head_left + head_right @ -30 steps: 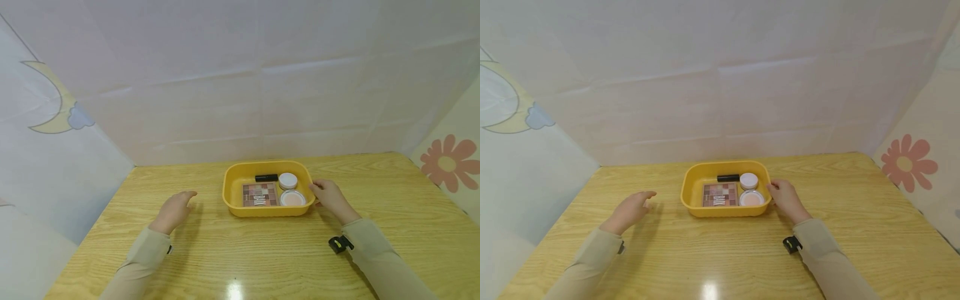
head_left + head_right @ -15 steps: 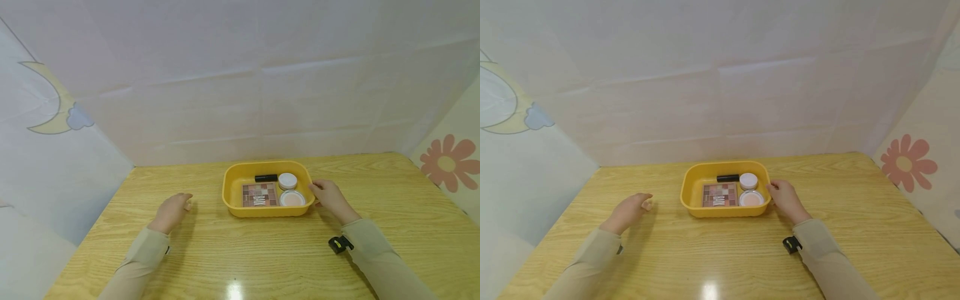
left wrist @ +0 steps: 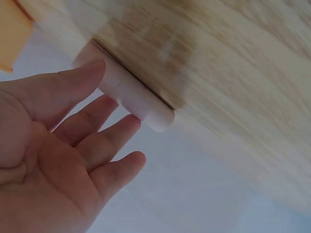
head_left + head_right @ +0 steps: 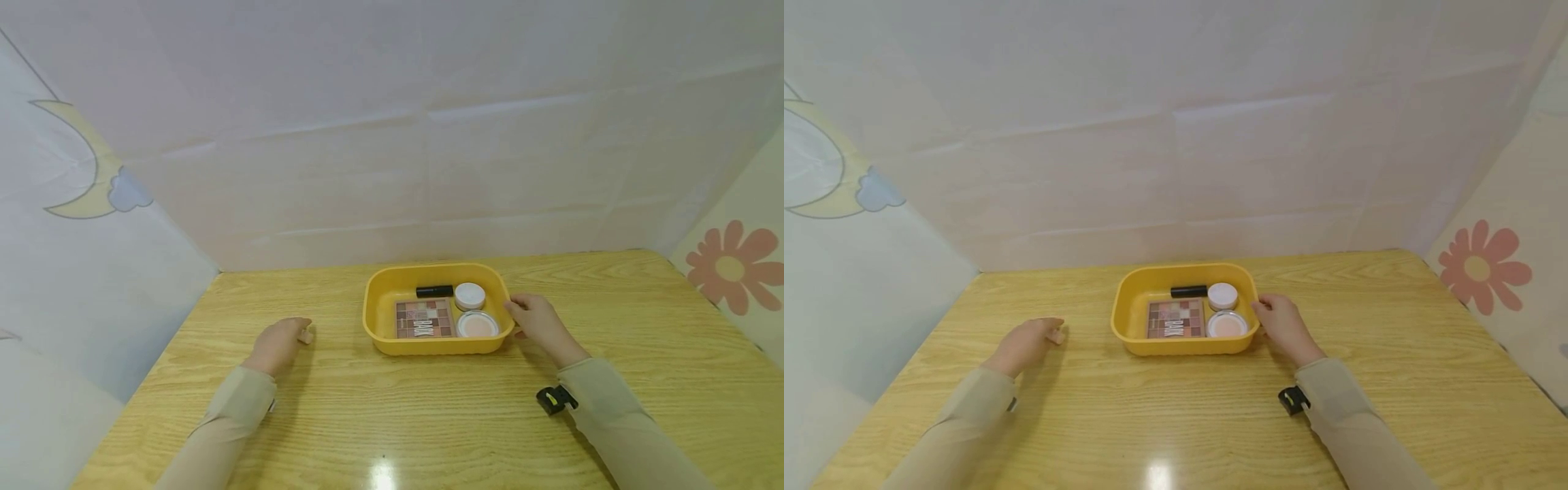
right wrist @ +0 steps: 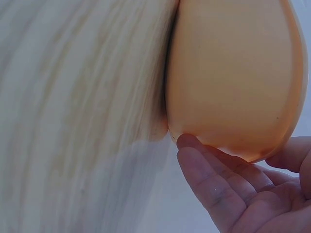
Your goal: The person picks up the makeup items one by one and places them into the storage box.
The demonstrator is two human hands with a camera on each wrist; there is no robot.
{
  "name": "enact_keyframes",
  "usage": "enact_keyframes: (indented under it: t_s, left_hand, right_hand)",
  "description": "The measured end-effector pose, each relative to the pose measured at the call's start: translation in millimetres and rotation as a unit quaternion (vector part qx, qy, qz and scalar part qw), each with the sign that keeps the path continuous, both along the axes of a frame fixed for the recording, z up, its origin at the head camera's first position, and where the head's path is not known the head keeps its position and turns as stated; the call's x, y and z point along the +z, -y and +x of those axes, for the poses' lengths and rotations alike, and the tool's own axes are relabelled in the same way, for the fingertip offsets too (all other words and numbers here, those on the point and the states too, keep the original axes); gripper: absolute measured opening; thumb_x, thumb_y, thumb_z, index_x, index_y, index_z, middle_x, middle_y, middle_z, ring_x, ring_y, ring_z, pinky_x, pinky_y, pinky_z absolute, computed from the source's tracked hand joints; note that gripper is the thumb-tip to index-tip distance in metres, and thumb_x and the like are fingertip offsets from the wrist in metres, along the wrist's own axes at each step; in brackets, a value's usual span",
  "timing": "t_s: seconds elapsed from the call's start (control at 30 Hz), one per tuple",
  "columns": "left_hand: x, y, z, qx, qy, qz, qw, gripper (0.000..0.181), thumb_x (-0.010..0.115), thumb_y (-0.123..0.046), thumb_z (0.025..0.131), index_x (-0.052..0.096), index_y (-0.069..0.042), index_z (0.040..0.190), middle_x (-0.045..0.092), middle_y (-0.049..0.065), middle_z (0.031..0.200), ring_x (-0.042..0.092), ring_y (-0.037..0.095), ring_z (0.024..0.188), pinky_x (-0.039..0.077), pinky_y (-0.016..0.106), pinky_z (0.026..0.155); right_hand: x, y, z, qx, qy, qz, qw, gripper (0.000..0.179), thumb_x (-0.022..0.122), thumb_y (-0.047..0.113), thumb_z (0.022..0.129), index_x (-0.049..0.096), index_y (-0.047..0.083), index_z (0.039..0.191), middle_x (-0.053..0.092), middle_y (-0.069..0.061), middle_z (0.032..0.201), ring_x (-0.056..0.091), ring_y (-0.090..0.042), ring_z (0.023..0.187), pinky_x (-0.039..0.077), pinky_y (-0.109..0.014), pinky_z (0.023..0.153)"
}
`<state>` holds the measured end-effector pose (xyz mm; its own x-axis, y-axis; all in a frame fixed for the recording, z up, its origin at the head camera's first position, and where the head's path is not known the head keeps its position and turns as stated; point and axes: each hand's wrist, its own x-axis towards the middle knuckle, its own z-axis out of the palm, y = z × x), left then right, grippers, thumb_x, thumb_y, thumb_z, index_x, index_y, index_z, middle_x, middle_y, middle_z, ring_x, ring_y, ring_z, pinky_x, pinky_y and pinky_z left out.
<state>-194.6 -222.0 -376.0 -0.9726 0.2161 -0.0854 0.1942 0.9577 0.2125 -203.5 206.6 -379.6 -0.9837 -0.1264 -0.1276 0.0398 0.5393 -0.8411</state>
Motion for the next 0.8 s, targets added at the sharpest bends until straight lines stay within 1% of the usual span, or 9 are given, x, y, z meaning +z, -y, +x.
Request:
enact_keyframes:
  t_s: [0.13, 0.27, 0.37, 0.43, 0.47, 0.6, 0.7, 0.8]
  left_hand:
    - [-2.7, -0.1, -3.9, -0.007, -0.003, -0.013, 0.9999, 0.038, 0.06, 0.015, 0.086, 0.062, 0.007, 0.123, 0.062, 0.024, 0.123, 0.059, 0.041, 0.111, 0.05, 0.049, 0.09]
    - [-6.2, 1.5, -6.8, -0.015, -0.011, -0.016, 0.9997, 0.034, 0.061, 0.013, 0.086, 0.065, 0.006, 0.119, 0.064, 0.022, 0.12, 0.059, 0.041, 0.111, 0.047, 0.054, 0.093]
    - [-8.1, 2.8, -8.0, -0.023, -0.02, -0.015, 0.9994, 0.032, 0.065, 0.01, 0.084, 0.068, 0.004, 0.116, 0.067, 0.021, 0.115, 0.061, 0.039, 0.109, 0.047, 0.054, 0.094]
    - [-8.9, 3.5, -8.6, -0.027, -0.025, -0.015, 0.9992, 0.033, 0.066, 0.009, 0.083, 0.068, 0.004, 0.115, 0.067, 0.021, 0.113, 0.062, 0.039, 0.107, 0.048, 0.052, 0.092]
    - [-8.9, 3.7, -8.7, -0.028, -0.025, -0.014, 0.9992, 0.035, 0.067, 0.011, 0.081, 0.068, 0.004, 0.115, 0.068, 0.02, 0.112, 0.062, 0.039, 0.107, 0.049, 0.05, 0.092]
    - [-9.3, 4.7, -9.7, -0.021, -0.02, -0.01, 0.9995, 0.04, 0.068, 0.016, 0.078, 0.066, 0.005, 0.117, 0.066, 0.022, 0.114, 0.06, 0.04, 0.109, 0.048, 0.05, 0.094]
    - [-9.8, 5.0, -10.3, -0.022, -0.028, -0.029, 0.999, 0.038, 0.069, 0.017, 0.077, 0.068, 0.004, 0.113, 0.068, 0.02, 0.111, 0.062, 0.039, 0.105, 0.05, 0.049, 0.091]
    - [-10.6, 4.9, -11.0, -0.029, -0.045, -0.048, 0.9974, 0.034, 0.071, 0.018, 0.076, 0.071, 0.001, 0.106, 0.07, 0.017, 0.104, 0.065, 0.037, 0.098, 0.052, 0.047, 0.085]
  right_hand:
    - [0.5, 0, 0.3, 0.0, -0.002, 0.002, 1.0, 0.044, 0.039, 0.014, 0.106, 0.041, -0.021, 0.132, 0.056, -0.035, 0.118, 0.061, -0.04, 0.099, 0.057, -0.042, 0.072]
    - [0.6, 0, 0.9, 0.0, -0.007, 0.002, 1.0, 0.043, 0.039, 0.013, 0.105, 0.042, -0.021, 0.131, 0.056, -0.035, 0.116, 0.061, -0.04, 0.098, 0.057, -0.042, 0.071]
    - [0.2, 0, 0.9, -0.001, -0.007, 0.003, 1.0, 0.043, 0.039, 0.013, 0.105, 0.043, -0.021, 0.131, 0.056, -0.035, 0.116, 0.061, -0.04, 0.098, 0.057, -0.042, 0.071]
    - [-0.1, 0, 0.7, -0.002, -0.005, 0.004, 1.0, 0.043, 0.039, 0.014, 0.105, 0.043, -0.021, 0.131, 0.056, -0.035, 0.116, 0.061, -0.04, 0.099, 0.057, -0.042, 0.071]
    - [-0.2, 0, 0.5, -0.002, -0.005, 0.004, 1.0, 0.043, 0.039, 0.014, 0.105, 0.042, -0.021, 0.131, 0.056, -0.035, 0.117, 0.061, -0.041, 0.099, 0.057, -0.042, 0.071]
    - [-0.4, 0, -0.2, -0.003, -0.005, 0.004, 1.0, 0.043, 0.039, 0.014, 0.105, 0.043, -0.021, 0.131, 0.056, -0.035, 0.117, 0.06, -0.04, 0.099, 0.057, -0.042, 0.071]
    - [-0.8, -1, -0.4, -0.001, -0.006, 0.004, 1.0, 0.043, 0.039, 0.014, 0.106, 0.043, -0.02, 0.131, 0.057, -0.034, 0.115, 0.061, -0.038, 0.097, 0.057, -0.042, 0.071]
    - [-1.0, -1, -0.2, 0.001, -0.007, 0.004, 1.0, 0.043, 0.039, 0.014, 0.106, 0.044, -0.02, 0.131, 0.058, -0.033, 0.113, 0.061, -0.036, 0.095, 0.057, -0.042, 0.071]
